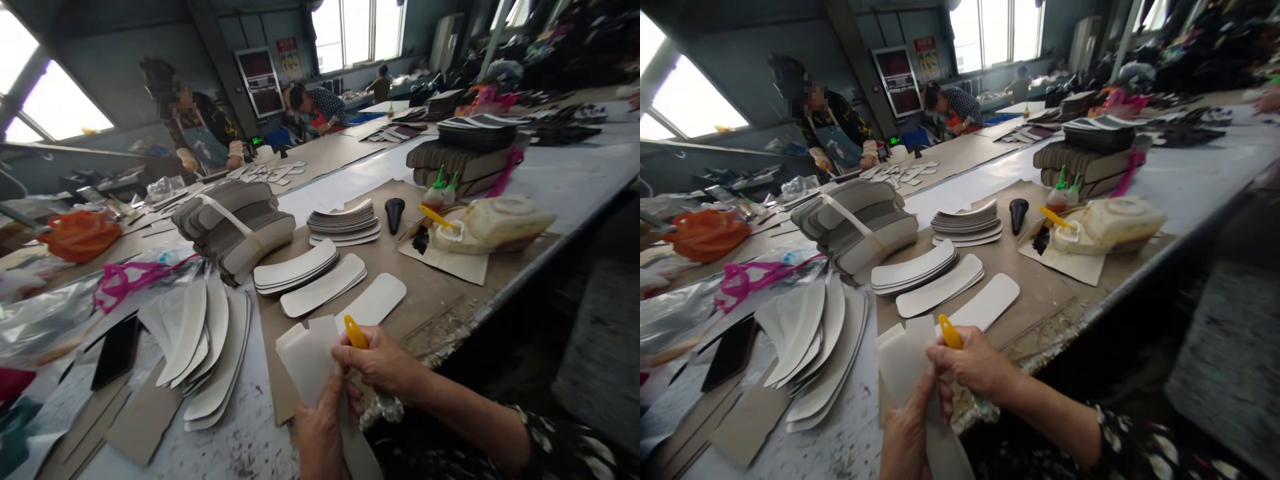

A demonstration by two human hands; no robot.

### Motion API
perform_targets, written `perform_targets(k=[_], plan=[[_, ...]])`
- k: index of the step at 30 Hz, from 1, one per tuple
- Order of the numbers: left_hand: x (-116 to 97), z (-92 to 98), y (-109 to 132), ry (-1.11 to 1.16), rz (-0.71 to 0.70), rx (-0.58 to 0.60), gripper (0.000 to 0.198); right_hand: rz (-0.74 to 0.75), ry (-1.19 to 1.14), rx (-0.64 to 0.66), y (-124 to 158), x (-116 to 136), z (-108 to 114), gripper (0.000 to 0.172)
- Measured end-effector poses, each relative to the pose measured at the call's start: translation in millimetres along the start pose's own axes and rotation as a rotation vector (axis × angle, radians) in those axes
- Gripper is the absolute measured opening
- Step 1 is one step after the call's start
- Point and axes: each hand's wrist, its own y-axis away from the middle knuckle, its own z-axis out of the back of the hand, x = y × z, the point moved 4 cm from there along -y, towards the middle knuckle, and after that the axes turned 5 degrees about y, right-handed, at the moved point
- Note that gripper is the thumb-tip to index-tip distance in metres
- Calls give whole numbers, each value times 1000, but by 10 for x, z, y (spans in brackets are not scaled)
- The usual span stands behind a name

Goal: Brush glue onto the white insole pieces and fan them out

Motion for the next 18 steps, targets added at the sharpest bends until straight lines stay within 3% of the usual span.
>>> perform_targets(k=[6, 9, 11, 14, 16, 18], plan=[[454, 1, 86, -78, 31, 66, 44, 17, -149, -316, 95, -136, 253, 31], [694, 44, 145, -104, 97, 106, 47, -38, -290, -370, 75, -78, 453, 35], [758, 131, 137, -96, 107, 70, 47, -27, -323, -365, 48, 38, 606, 34], [665, 329, 20, -13, 72, -96, 42, -10, -218, -332, 16, 244, 845, 30], [498, 431, -110, 34, 16, -189, 43, -76, -9, -275, -8, 329, 943, 28], [314, 456, -263, 32, -12, -197, 45, -122, 283, -162, -59, 376, 938, 26]])
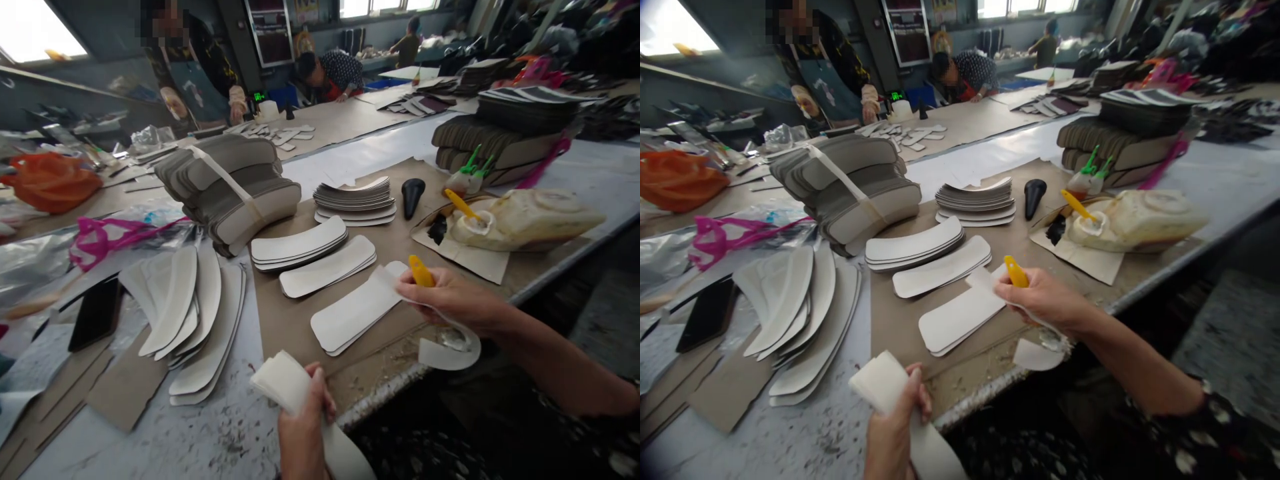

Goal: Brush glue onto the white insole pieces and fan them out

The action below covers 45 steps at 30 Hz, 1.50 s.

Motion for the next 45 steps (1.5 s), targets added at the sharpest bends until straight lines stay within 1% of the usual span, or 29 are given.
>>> perform_targets(k=[1, 3, 5, 6, 8, 11, 15, 18, 28, 31, 34, 37, 39, 42, 45], plan=[[-80, -29, -74, -20, 1, 19, 45, 26, 149, 64, -31, 28, -44, 24], [-197, -117, -206, -90, 21, 95, 43, 118, 385, 208, -113, 83, -208, 23], [-247, -192, -312, -164, 56, 156, 38, 192, 539, 334, -221, 115, -410, 24], [-252, -217, -355, -199, 74, 175, 32, 206, 604, 375, -285, 122, -505, 25], [-241, -242, -423, -256, 103, 197, 19, 210, 738, 411, -422, 125, -661, 25], [-223, -247, -481, -337, 111, 231, 22, 181, 955, 422, -606, 102, -815, 21], [-222, -238, -512, -384, 115, 248, 25, 158, 1184, 401, -755, 41, -898, 27], [-217, -231, -530, -397, 128, 252, 25, 155, 1231, 394, -794, 12, -921, 29], [-228, -238, -540, -406, 157, 233, 25, 154, 1260, 401, -778, 18, -971, 28], [-221, -256, -535, -419, 154, 203, 31, 171, 1270, 390, -793, -2, -992, 28], [-210, -282, -535, -437, 120, 181, 38, 195, 1278, 402, -796, -15, -1018, 31], [-201, -279, -534, -452, 94, 167, 41, 198, 1300, 415, -717, -5, -933, 33], [-201, -238, -534, -462, 90, 156, 41, 184, 1326, 396, -606, -3, -748, 30], [-221, -145, -534, -479, 72, 157, 42, 141, 1317, 304, -422, -52, -298, 27], [-248, -85, -528, -508, 29, 192, 42, 79, 1286, 138, -323, -167, 169, 30]])
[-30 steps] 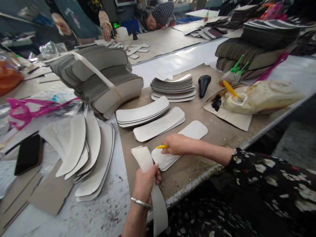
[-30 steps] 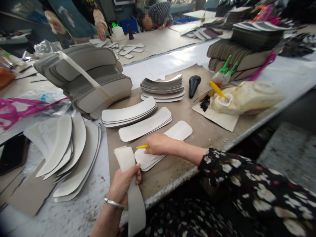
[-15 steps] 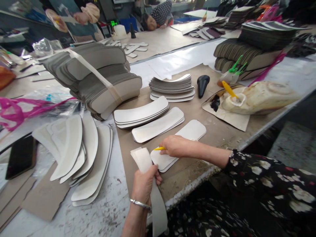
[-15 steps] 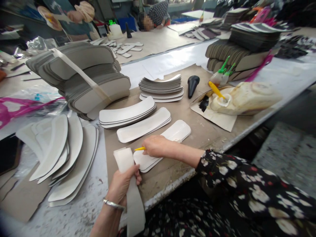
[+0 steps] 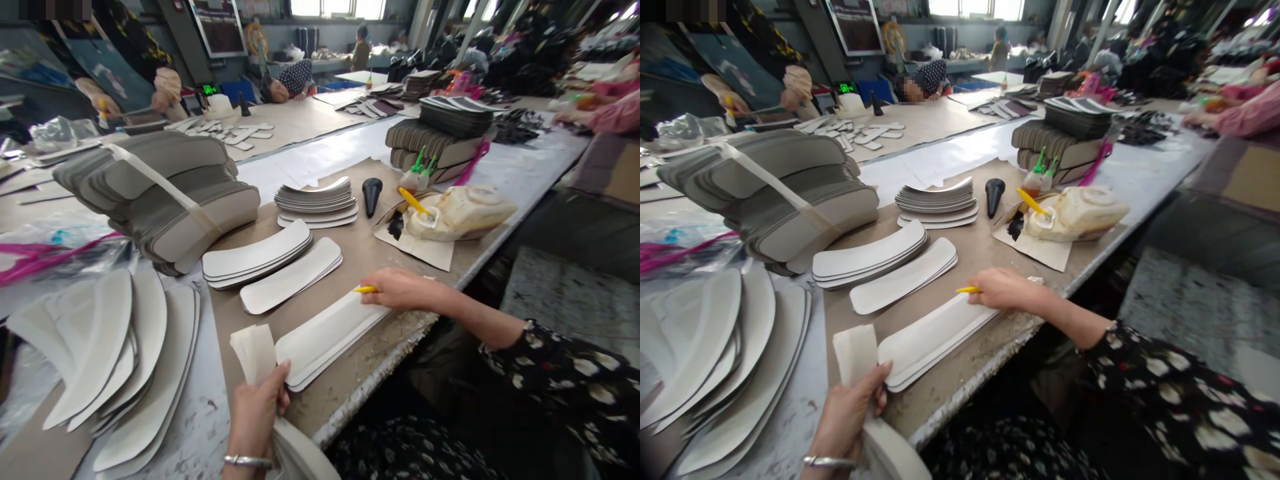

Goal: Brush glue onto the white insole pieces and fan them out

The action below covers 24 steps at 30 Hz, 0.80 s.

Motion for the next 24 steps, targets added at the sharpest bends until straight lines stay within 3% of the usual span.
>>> perform_targets(k=[2, 5, 16, 24], plan=[[-4, 10, 11, -29, -20, 10, 42, -71, -13, -51, 43, -202, -37, 31], [-7, 2, 19, -88, -27, -8, 42, -131, -9, -73, 60, -297, -136, 30], [-3, -21, -5, -290, -14, 15, 47, -116, 81, -182, 157, -173, -269, 17], [-42, -60, 38, -329, -6, 0, 44, -105, 73, -159, 81, -209, -351, 18]])
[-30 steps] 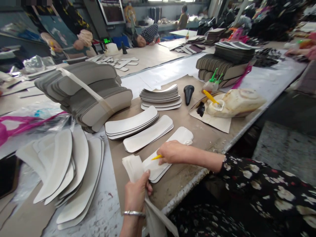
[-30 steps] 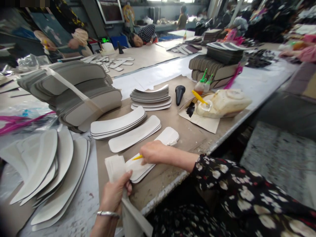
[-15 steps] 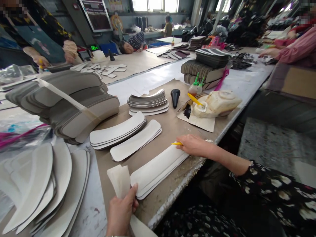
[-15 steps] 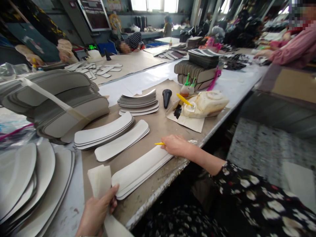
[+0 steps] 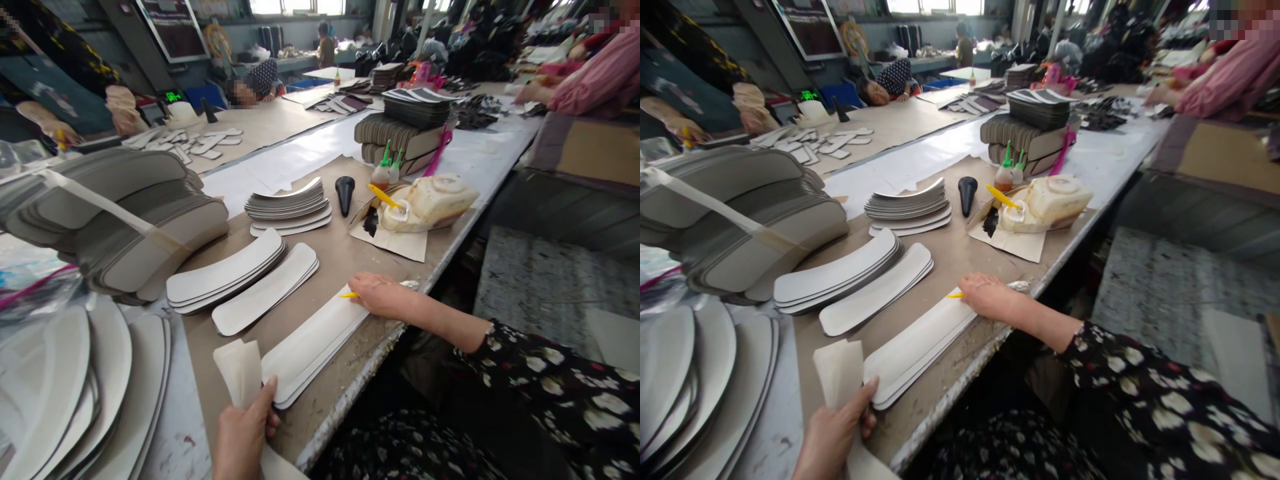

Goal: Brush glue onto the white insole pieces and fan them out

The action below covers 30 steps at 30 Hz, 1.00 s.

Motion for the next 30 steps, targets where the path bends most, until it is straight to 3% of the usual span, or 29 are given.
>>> perform_targets(k=[8, 23, 30], plan=[[35, -5, -21, 10, 57, -28, 42, 14, -12, 0, -15, -38, -18, 18], [-4, -19, 6, -97, 24, -46, 44, 21, -97, 6, -60, -96, -108, 18], [-80, -64, 76, -103, 4, -93, 41, -134, -195, -273, 61, -328, 48, 17]])
